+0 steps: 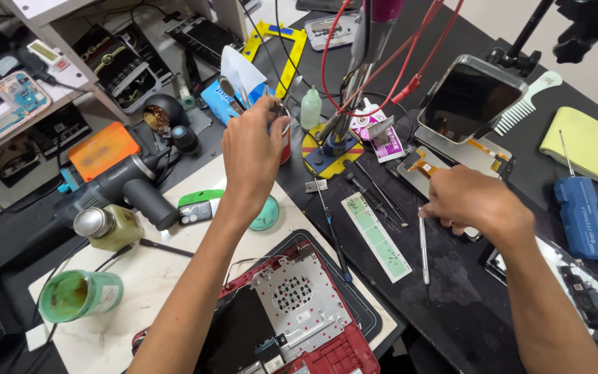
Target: The person moves various internal components and internal laptop casing on a work surface, then uses a screwdriver by hand to manipulate small internal components inside a red laptop chassis.
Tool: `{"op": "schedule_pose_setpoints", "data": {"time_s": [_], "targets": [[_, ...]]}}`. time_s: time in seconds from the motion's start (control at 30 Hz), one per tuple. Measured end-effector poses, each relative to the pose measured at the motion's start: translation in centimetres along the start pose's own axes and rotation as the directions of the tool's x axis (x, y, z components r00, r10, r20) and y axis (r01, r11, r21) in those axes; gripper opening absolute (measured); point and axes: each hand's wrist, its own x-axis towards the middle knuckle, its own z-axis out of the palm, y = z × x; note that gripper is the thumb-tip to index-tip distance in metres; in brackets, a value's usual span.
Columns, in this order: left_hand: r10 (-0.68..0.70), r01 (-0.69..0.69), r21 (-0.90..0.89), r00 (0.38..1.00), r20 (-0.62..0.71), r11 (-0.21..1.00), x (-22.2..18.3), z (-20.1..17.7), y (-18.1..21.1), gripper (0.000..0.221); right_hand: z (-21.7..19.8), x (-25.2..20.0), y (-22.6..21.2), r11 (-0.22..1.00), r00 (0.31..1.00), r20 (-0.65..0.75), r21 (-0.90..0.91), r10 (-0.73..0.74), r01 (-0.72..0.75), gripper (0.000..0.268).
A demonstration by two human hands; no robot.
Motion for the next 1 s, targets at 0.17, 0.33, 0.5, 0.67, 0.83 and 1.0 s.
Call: {"op": "schedule_pose_setpoints", "data": {"time_s": [0.17, 0.33, 0.5, 0.67, 0.83, 1.0], "targets": [[0.192, -0.181, 0.107, 0.976, -0.107, 0.978, -1.2, -0.7, 1.3, 0.035, 1.4, 1.8, 0.1, 0.998, 0.991, 0.129, -0.055, 0.019, -0.012, 0.035], [0.299, -0.282, 0.146, 0.948, -0.111, 0.948, -3.6, -0.1, 3.8, 0.027, 2.2, 2.2, -0.4, 0.998, 0.989, 0.144, -0.065, 0.025, -0.016, 0.032], [0.409, -0.465, 0.133, 0.859, 0.309, 0.875, -6.9, 3.2, 5.2, 0.024, 2.2, 2.3, 0.1, 1.000, 0.992, 0.127, 0.010, -0.020, 0.019, 0.028], [0.487, -0.599, 0.114, 0.734, 0.473, 0.793, -7.1, 9.3, 3.4, 0.014, 1.2, 1.1, 0.8, 0.990, 0.993, 0.055, 0.108, -0.101, 0.095, 0.024], [0.514, -0.652, 0.109, 0.680, 0.522, 0.751, -6.4, 14.8, 1.5, 0.007, -0.8, -1.0, 0.4, 0.919, 0.912, -0.209, 0.106, -0.352, 0.379, 0.024], [0.586, -0.708, 0.020, 0.600, 0.544, 0.706, -5.7, 16.6, 1.1, 0.004, -2.1, -3.4, 0.4, 0.892, 0.877, -0.299, 0.142, -0.376, 0.430, 0.025]]}}
